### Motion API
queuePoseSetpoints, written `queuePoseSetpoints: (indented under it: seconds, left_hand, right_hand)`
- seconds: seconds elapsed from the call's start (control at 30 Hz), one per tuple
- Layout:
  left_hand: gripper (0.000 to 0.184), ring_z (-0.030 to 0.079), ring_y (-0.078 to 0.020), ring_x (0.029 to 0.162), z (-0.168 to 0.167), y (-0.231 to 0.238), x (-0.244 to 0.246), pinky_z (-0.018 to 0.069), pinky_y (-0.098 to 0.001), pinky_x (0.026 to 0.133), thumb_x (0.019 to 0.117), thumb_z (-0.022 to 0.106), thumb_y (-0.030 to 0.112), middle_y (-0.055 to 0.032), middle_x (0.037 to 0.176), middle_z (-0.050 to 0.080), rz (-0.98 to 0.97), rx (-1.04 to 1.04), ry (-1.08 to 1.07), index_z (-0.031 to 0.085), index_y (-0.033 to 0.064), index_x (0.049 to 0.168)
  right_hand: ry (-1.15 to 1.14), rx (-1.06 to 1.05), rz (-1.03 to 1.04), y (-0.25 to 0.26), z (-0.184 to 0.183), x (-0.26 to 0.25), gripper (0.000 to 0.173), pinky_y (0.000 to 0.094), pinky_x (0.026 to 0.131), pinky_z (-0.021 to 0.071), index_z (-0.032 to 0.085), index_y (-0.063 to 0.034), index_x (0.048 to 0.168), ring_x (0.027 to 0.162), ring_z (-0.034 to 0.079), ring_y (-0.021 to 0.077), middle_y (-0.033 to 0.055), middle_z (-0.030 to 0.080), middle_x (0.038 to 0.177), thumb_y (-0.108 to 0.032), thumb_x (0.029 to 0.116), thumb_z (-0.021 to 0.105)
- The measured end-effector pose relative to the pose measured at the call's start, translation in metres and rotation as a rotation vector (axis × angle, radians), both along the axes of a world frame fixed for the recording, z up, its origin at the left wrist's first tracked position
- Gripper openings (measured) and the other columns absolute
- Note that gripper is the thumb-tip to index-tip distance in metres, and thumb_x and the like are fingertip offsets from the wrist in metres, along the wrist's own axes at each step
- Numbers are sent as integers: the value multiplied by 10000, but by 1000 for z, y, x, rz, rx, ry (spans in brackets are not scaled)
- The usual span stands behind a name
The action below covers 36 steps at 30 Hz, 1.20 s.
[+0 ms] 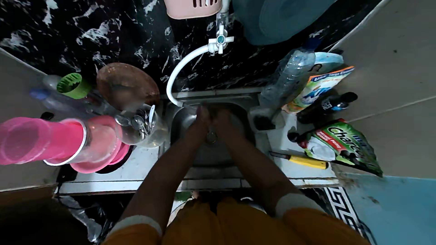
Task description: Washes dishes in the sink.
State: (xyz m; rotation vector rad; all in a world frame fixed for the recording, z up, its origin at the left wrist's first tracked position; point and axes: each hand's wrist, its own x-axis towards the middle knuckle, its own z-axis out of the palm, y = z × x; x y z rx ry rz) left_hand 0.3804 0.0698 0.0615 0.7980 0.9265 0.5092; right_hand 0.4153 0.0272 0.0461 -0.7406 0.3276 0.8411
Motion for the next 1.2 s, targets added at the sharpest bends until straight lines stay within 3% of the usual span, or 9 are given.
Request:
queuePoseSetpoints:
  seconds: [0.13,0.27,0.37,0.47,0.67,0.9,1.03,1.13,1.2]
  left_hand:
    - [522,623,-119,945,53,40,32,525,-302,845,1107,180,330,-50,1134,635,-278,222,-327,412,96,1512]
    - [292,543,-98,587,16,25,8,471,-261,519,1079,425,335,-17,775,598,-216,82,152,602,103,1095]
    - [300,554,-158,606,-29,16,-20,476,-314,525,1050,503,318,-88,850,624,-87,-65,322,596,82,1211]
    - [486,595,-178,622,-50,11,-30,515,-328,560,1103,286,427,-100,861,645,40,-206,233,574,67,1256]
    - [312,573,-173,601,-40,-14,-28,521,-305,561,1099,368,228,-80,753,589,250,-207,93,590,21,1029]
    - [440,535,-144,605,-25,-28,-29,477,-299,560,1118,310,360,-65,788,589,183,-148,99,613,41,1139]
    - [461,507,-313,1336,0,-25,-68,412,-449,1114,1135,327,244,-245,1472,501,-304,259,307,437,-25,1493]
    - [591,353,-370,1477,13,-23,-109,322,-511,1187,1120,395,326,-253,1617,315,-382,305,414,261,-7,1589]
    - [531,379,-349,1469,-1,-18,-141,320,-488,1195,1122,391,294,-238,1593,372,-415,372,451,371,-35,1538]
  right_hand:
    - [-229,107,-67,19,60,40,389,329,834,573,516,-8,1304,879,678,154,70,665,1006,-253,1121,275]
    - [-206,-217,134,13,26,1,268,277,562,479,627,-60,1019,603,532,103,11,570,737,-256,1074,453]
    - [-58,-282,255,1,-21,-20,275,298,539,490,607,-54,1074,580,542,132,37,570,738,-281,1079,452]
    - [27,-212,192,-3,-45,-33,288,294,528,498,577,-34,980,552,536,138,43,546,690,-216,1094,386]
    - [88,-196,106,-11,-44,-22,282,325,587,529,582,-34,952,604,570,160,57,580,731,-190,1075,382]
    - [-413,-484,421,-13,-22,-15,321,326,589,508,614,-30,1067,640,556,142,57,583,795,-290,1092,426]
    - [-1103,-735,856,-5,-30,5,413,515,1086,445,568,57,1381,1258,577,368,271,594,1364,-233,1099,481]
    - [-1449,-901,1073,-3,-24,7,488,642,1121,376,513,55,1440,1336,512,489,327,541,1420,-293,1102,472]
    - [-1451,-1004,1307,-3,-18,-1,498,624,1125,379,500,61,1446,1353,504,470,315,532,1435,-291,1095,478]
